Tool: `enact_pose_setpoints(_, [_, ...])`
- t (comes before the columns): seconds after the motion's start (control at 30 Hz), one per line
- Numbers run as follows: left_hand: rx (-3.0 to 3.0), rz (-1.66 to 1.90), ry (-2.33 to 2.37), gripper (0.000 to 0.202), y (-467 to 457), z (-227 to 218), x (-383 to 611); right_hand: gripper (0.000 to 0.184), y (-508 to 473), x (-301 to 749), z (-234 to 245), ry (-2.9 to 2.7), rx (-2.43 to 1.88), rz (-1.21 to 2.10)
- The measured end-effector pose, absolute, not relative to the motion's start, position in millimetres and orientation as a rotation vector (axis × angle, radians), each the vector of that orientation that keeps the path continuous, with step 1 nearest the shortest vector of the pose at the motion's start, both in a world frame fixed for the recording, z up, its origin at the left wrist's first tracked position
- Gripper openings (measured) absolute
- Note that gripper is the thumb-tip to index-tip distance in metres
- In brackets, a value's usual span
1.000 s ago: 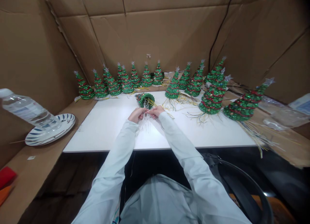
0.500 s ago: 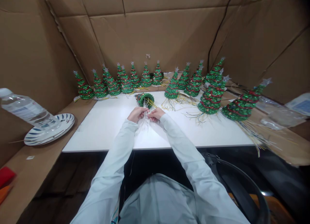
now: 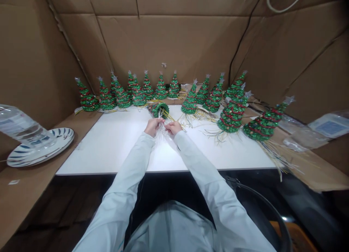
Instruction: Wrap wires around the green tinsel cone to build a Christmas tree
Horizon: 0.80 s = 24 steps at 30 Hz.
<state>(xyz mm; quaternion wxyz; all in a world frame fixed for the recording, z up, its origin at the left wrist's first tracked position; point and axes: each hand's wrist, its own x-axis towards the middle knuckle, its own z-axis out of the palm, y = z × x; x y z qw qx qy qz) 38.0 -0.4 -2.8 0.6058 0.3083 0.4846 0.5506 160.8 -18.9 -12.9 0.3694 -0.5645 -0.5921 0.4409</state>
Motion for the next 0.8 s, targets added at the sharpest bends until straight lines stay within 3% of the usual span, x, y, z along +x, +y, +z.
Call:
enact_pose_setpoints(0.3, [0.674,1.301,1.160,0.009,9.4,-6.0,43.5,0.020,-12.2,184.2,-3.8,-1.650,-1.278,1.313])
enact_pose_setpoints(0.5, [0.653,1.305,1.138,0.010,11.6,-6.0,39.4,0.025,-26.5,195.2,12.6,-1.662,-1.037,1.608])
enact_pose_setpoints(0.7, [0.612,1.345,1.106,0.009,10.1,-8.6,38.4,0.022,-5.4,224.1,11.4,-0.961,-1.150,0.942])
enact_pose_setpoints(0.8, [0.624,1.347,1.084,0.007,8.1,-9.5,38.1,0.040,5.4,249.9,3.5,-0.863,-1.384,0.563])
